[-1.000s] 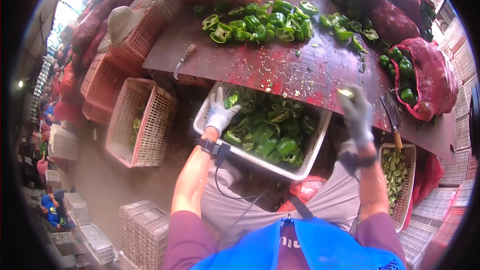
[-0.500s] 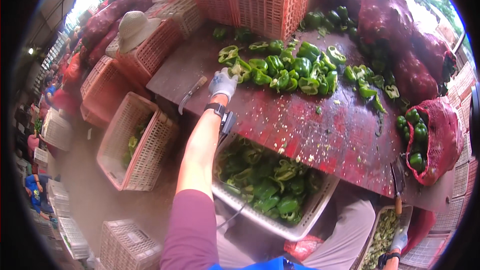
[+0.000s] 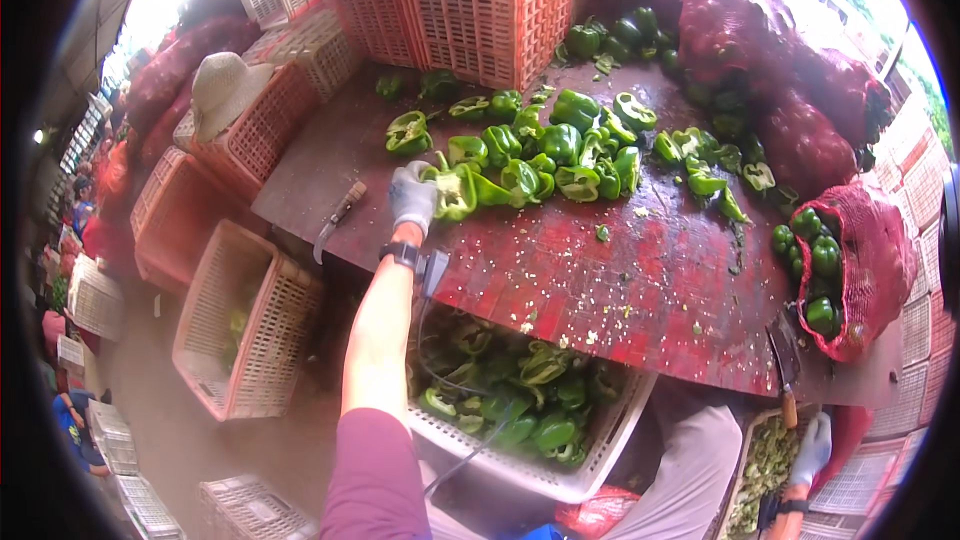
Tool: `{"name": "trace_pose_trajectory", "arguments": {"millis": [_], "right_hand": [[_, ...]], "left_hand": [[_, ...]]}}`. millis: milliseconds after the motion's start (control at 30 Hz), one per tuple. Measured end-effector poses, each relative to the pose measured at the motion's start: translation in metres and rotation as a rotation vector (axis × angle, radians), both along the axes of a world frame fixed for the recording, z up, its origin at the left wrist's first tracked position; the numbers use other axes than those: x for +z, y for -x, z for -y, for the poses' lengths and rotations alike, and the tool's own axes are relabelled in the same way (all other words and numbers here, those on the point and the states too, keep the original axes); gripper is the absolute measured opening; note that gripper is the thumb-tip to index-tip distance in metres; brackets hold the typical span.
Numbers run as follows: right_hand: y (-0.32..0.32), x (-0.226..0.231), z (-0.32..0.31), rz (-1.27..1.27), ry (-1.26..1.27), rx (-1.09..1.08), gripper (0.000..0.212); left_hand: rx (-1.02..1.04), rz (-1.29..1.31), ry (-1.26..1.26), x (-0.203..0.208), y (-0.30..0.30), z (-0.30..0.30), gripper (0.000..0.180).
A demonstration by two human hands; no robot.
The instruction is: Chopping green bell peppers and sorting them into crates.
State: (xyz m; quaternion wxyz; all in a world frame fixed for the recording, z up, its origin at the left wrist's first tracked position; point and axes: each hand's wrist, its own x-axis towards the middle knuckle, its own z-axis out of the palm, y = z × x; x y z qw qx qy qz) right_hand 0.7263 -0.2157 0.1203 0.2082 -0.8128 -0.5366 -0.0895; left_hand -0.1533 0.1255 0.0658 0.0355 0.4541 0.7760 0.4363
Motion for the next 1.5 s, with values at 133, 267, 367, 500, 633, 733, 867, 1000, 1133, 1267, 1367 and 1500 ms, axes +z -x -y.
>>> {"name": "trace_pose_trajectory", "arguments": {"millis": [133,267,367,500,633,733,867,1000,1133,1267,1367,1500], "right_hand": [[0.208,0.066,-0.080,-0.141,-0.045,0.423,0.037],[0.372,0.092,-0.122,-0.034,-0.102,1.056,0.069],[0.425,0.108,-0.114,0.001,0.016,1.158,0.081],[0.433,0.098,-0.091,0.174,-0.059,1.180,0.068],[0.413,0.090,-0.055,0.040,0.197,1.189,0.049],[0.404,0.076,-0.046,-0.151,0.098,1.174,0.040],[0.405,0.107,-0.039,-0.801,0.350,0.974,0.046],[0.405,0.095,-0.051,-0.417,0.284,1.078,0.044],[0.407,0.097,-0.047,-0.433,0.349,1.168,0.042],[0.431,0.071,-0.028,-0.295,0.109,1.091,0.034],[0.440,0.046,-0.029,-0.257,-0.026,1.052,0.030],[0.445,0.024,-0.035,-0.404,-0.142,0.876,0.031]], "left_hand": [[-0.246,0.107,0.011,0.033,-0.059,0.051,0.019],[-0.506,-0.065,0.095,0.058,-0.143,0.137,0.020],[-0.660,-0.092,0.093,0.080,-0.216,0.194,0.019],[-0.682,-0.076,0.153,0.091,-0.248,0.253,0.025],[-0.754,-0.058,0.192,0.083,-0.272,0.282,0.032],[-0.880,0.709,0.309,0.097,-0.272,0.305,0.045],[-1.234,1.363,0.136,0.103,-0.268,0.335,0.074],[-1.009,1.250,-0.007,0.084,-0.279,0.339,0.068],[-0.656,1.139,-0.093,0.096,-0.295,0.357,0.050],[-0.395,0.904,-0.234,0.071,-0.308,0.358,0.040],[-0.296,0.959,-0.283,0.048,-0.320,0.349,0.038],[-0.242,1.161,-0.324,0.040,-0.328,0.334,0.036]]}}
